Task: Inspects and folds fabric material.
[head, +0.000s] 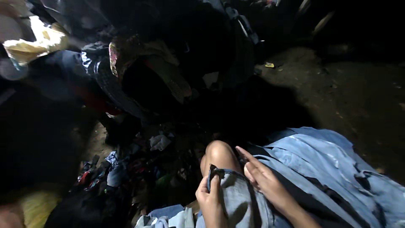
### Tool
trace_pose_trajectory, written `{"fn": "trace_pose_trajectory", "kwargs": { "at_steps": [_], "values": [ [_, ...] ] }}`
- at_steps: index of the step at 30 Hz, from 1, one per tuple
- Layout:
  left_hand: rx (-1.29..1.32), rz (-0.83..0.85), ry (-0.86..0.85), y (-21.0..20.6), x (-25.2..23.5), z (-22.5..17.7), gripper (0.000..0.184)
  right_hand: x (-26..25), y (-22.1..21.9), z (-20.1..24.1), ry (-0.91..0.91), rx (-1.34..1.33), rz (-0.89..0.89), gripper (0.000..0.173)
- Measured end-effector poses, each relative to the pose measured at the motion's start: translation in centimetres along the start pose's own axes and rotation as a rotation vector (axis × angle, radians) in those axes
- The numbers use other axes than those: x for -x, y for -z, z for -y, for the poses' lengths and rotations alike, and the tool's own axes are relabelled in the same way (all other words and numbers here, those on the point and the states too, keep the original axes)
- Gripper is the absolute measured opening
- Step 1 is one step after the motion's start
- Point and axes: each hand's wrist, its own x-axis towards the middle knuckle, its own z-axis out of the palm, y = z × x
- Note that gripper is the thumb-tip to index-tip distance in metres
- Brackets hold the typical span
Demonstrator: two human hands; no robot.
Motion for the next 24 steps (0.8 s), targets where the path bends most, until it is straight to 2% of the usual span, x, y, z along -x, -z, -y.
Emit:
{"fn": "trace_pose_trajectory", "kwargs": {
  "at_steps": [4,7,9,11,16,24],
  "values": [
    [0.016,0.027,0.030,0.0,-0.5,-0.4,0.017,1.4,-0.4,0.1,0.075,0.266,0.122,0.050],
    [0.021,0.027,0.030,0.0,-0.6,-0.5,0.015,2.4,-1.8,0.0,0.183,0.431,0.098,0.049],
    [0.034,0.021,0.035,-0.2,-0.5,-0.5,0.015,2.9,-2.4,0.0,0.230,0.535,0.090,0.062],
    [0.031,0.030,0.045,-0.3,-0.5,-0.6,0.014,3.1,-2.7,-0.1,0.254,0.609,0.075,0.063],
    [0.011,0.082,0.082,0.0,-0.7,-0.8,0.015,3.1,-3.1,0.0,0.255,0.685,0.040,0.057],
    [0.021,0.042,0.048,-0.1,-0.5,-0.8,0.023,2.9,-3.0,-0.2,0.313,0.764,0.040,0.050]
  ]
}}
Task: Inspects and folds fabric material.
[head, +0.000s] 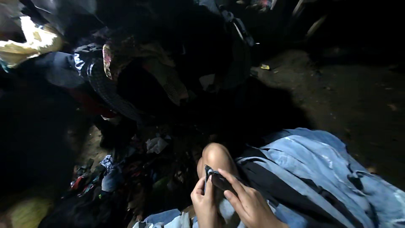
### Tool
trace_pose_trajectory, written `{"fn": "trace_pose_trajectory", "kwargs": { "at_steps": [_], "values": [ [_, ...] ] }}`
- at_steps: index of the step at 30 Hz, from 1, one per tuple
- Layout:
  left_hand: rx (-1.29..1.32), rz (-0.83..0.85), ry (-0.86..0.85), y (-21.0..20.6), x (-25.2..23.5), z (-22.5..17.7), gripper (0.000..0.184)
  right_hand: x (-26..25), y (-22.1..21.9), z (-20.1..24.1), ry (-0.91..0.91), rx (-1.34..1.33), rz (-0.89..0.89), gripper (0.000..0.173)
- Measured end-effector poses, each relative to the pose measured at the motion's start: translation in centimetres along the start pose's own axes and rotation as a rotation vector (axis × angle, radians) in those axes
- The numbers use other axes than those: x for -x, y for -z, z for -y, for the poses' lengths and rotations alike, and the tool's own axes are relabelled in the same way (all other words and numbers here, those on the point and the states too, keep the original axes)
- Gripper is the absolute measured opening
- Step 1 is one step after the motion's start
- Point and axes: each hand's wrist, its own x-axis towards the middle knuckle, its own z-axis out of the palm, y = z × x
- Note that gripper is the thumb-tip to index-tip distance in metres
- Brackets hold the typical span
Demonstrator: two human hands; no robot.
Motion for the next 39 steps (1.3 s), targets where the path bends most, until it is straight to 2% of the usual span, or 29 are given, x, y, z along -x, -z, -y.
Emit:
{"fn": "trace_pose_trajectory", "kwargs": {
  "at_steps": [4,7,9,12,15,19,23,29,35,39],
  "values": [
    [0.015,0.059,-0.052,0.3,-0.1,0.5,0.028,-0.5,-0.6,-0.7,0.028,0.048,-0.041,0.047],
    [-0.008,0.041,-0.055,0.3,-0.3,0.9,0.027,-0.8,-1.4,-0.9,0.008,0.026,-0.121,0.045],
    [-0.027,0.021,-0.024,0.3,-0.5,0.7,0.027,-1.3,-0.3,-0.8,-0.099,-0.237,0.000,0.040],
    [-0.071,0.037,0.025,0.5,-0.4,0.2,0.022,-3.1,2.6,-0.9,-0.404,-0.783,0.269,0.033],
    [-0.099,0.063,0.030,0.6,-0.4,-0.1,0.013,-4.2,3.9,-1.7,-0.474,-0.907,0.466,0.034],
    [-0.095,0.054,0.028,0.6,-0.5,-0.1,0.011,-4.0,3.8,-1.6,-0.364,-0.836,0.455,0.036],
    [-0.083,0.010,0.023,0.5,-0.6,0.0,0.012,-1.4,2.2,-1.6,-0.094,-0.371,0.223,0.045],
    [-0.079,0.006,-0.010,0.1,-0.5,0.3,0.014,0.3,0.3,-1.9,-0.016,0.026,0.020,0.045],
    [-0.088,0.014,-0.016,-0.2,-0.2,0.5,0.013,-0.6,-1.0,-1.6,0.015,0.072,-0.077,0.046],
    [-0.052,-0.019,0.017,-0.1,-0.2,0.2,0.017,-0.3,-0.2,-1.5,-0.008,0.026,0.012,0.043]
  ]
}}
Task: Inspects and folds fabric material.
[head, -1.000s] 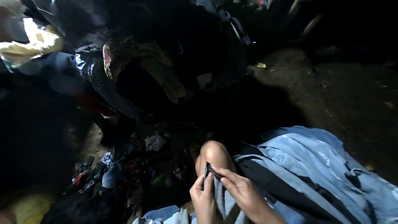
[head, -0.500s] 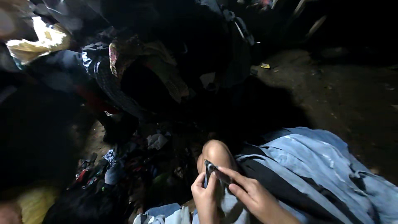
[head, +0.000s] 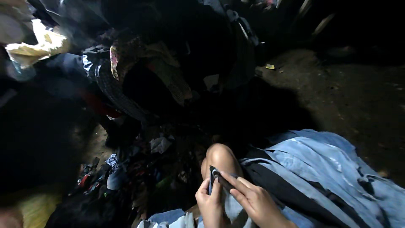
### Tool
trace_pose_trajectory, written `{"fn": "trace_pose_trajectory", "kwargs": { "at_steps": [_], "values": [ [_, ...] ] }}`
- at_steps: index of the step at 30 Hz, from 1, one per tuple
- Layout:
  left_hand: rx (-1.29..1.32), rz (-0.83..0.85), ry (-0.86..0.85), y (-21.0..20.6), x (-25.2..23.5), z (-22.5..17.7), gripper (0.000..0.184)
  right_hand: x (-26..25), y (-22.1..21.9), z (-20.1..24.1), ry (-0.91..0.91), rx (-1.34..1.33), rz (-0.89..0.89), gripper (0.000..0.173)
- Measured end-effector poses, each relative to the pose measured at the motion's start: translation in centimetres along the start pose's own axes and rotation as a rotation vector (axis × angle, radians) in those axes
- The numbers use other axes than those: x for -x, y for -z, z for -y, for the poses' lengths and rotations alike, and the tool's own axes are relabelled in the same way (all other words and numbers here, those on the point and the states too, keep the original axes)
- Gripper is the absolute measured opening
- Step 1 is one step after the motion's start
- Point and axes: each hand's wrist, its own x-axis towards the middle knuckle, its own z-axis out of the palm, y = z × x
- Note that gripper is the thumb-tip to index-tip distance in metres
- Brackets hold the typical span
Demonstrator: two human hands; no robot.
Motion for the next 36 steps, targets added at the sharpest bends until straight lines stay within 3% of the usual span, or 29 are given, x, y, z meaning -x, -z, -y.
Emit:
{"fn": "trace_pose_trajectory", "kwargs": {
  "at_steps": [3,6,8,10,12,13,16,20,23,26,36],
  "values": [
    [0.008,0.022,0.029,0.0,-0.1,0.0,0.017,0.0,0.8,-0.3,-0.055,-0.174,0.084,0.040],
    [0.029,0.024,0.049,-0.1,-0.2,-0.1,0.017,-1.9,3.6,-0.3,-0.230,-0.665,0.204,0.042],
    [0.022,-0.011,0.034,-0.2,-0.2,0.0,0.018,-4.4,5.4,0.3,-0.349,-1.024,0.042,0.044],
    [0.010,-0.034,0.009,-0.3,-0.2,0.2,0.017,-7.5,7.4,2.0,-0.459,-1.325,-0.209,0.034],
    [0.007,-0.030,0.005,-0.4,-0.2,0.1,0.017,-9.5,8.9,3.2,-0.341,-1.424,-0.265,0.034],
    [0.006,-0.028,0.006,-0.4,-0.1,0.0,0.016,-9.7,9.0,3.4,-0.215,-1.341,-0.222,0.033],
    [0.021,-0.025,0.012,-0.2,-0.2,-0.1,0.016,-8.2,7.3,3.5,0.078,-0.809,-0.111,0.057],
    [0.056,0.000,0.052,0.0,-0.5,-0.4,0.017,-3.4,3.4,1.3,0.086,-0.256,0.026,0.053],
    [0.069,0.030,0.067,0.0,-0.5,-0.5,0.018,-0.8,1.9,0.8,-0.007,-0.127,0.097,0.050],
    [0.060,0.063,0.076,0.0,-0.5,-0.5,0.016,0.3,1.0,0.5,-0.042,-0.058,0.049,0.050],
    [0.124,0.050,0.111,0.2,-0.2,-0.7,0.021,-0.7,0.0,1.4,-0.082,0.028,0.003,0.058]
  ]
}}
